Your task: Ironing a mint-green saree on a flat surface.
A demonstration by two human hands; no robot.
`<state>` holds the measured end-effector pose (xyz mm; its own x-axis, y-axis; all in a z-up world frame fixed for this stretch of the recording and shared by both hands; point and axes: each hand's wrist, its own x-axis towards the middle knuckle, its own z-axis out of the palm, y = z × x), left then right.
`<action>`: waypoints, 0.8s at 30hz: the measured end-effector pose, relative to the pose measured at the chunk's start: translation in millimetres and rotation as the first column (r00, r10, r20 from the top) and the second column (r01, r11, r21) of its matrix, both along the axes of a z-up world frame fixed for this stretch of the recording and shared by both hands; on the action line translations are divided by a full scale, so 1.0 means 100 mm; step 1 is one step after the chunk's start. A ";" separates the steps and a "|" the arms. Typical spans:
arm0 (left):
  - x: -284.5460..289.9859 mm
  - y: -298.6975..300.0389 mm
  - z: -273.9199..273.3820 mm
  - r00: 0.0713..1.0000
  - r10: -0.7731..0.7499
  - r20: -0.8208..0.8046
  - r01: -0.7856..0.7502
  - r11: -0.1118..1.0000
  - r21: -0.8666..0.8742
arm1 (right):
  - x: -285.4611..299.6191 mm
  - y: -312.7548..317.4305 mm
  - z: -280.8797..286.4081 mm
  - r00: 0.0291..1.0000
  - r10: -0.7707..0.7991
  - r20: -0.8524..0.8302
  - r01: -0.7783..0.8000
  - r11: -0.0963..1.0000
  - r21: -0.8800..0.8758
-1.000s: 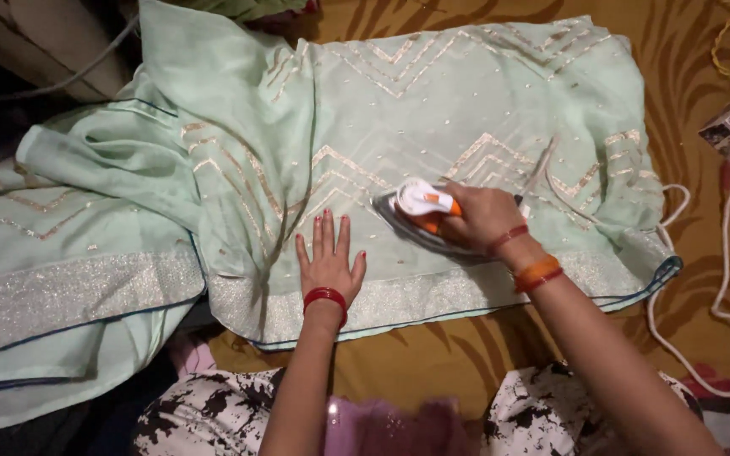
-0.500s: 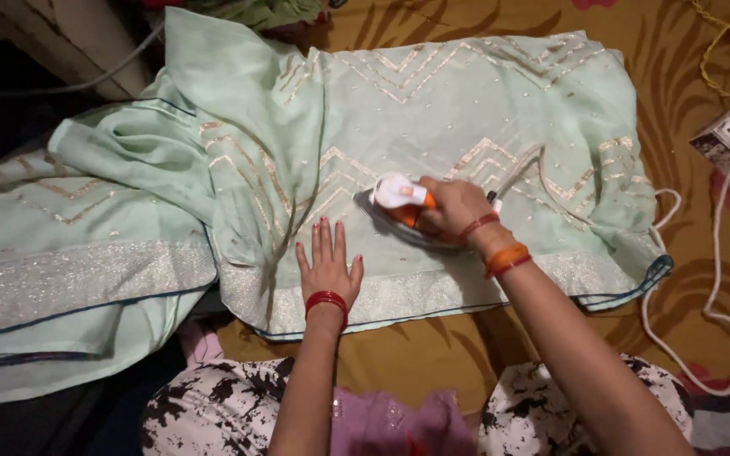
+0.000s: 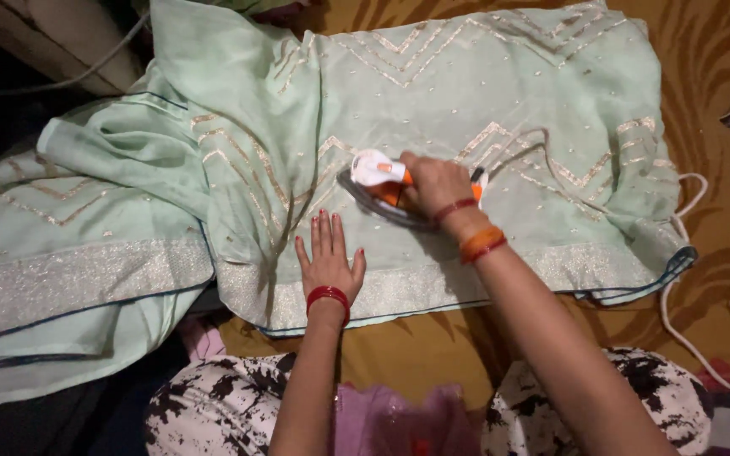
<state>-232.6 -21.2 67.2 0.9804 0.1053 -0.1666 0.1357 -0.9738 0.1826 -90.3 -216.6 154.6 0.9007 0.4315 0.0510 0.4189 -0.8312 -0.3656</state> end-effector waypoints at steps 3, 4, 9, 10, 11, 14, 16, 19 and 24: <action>-0.02 0.01 -0.01 1.000 -0.008 0.019 0.008 1.000 0.002 | 0.22 -0.12 -0.09 0.999 -0.038 0.039 0.040 0.998 -0.040; -0.02 0.01 0.00 1.000 -0.012 0.027 0.012 1.000 0.006 | 0.26 -0.21 -0.10 0.999 -0.046 0.008 0.046 0.995 -0.083; -0.02 0.00 0.01 1.000 -0.013 0.024 0.013 1.000 0.000 | 0.21 -0.75 0.02 0.996 -0.082 -0.044 0.074 0.985 -0.157; -0.03 0.00 0.00 1.000 -0.011 0.015 0.011 1.000 -0.001 | 0.16 -0.85 0.07 0.992 -0.099 -0.073 0.087 0.983 -0.161; -0.02 0.01 -0.01 1.000 -0.013 0.010 0.013 1.000 0.000 | 0.11 -0.94 0.13 0.988 -0.120 -0.099 0.103 0.981 -0.162; 0.05 0.02 0.00 1.000 -0.021 0.008 0.021 1.000 0.008 | -0.23 -1.10 0.48 0.985 -0.141 -0.102 0.109 0.957 -0.270; -0.05 0.00 0.02 1.000 -0.024 -0.005 0.024 1.000 0.004 | -0.58 -1.26 0.54 0.990 -0.114 -0.079 0.097 0.977 -0.188; -0.06 -0.01 0.06 0.999 -0.025 0.021 0.025 1.000 0.001 | -0.86 -1.55 0.47 0.996 -0.081 -0.043 0.078 0.994 -0.081; -0.06 0.12 -0.15 0.998 -0.054 0.037 0.055 0.998 -0.024 | -1.24 -1.73 0.17 0.995 0.063 -0.075 -0.060 0.997 0.041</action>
<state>-239.1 -9.4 52.0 0.9900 0.0475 -0.1330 0.0751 -0.9746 0.2111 -214.2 -389.7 171.4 0.8742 0.4856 0.0011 0.4389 -0.7891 -0.4297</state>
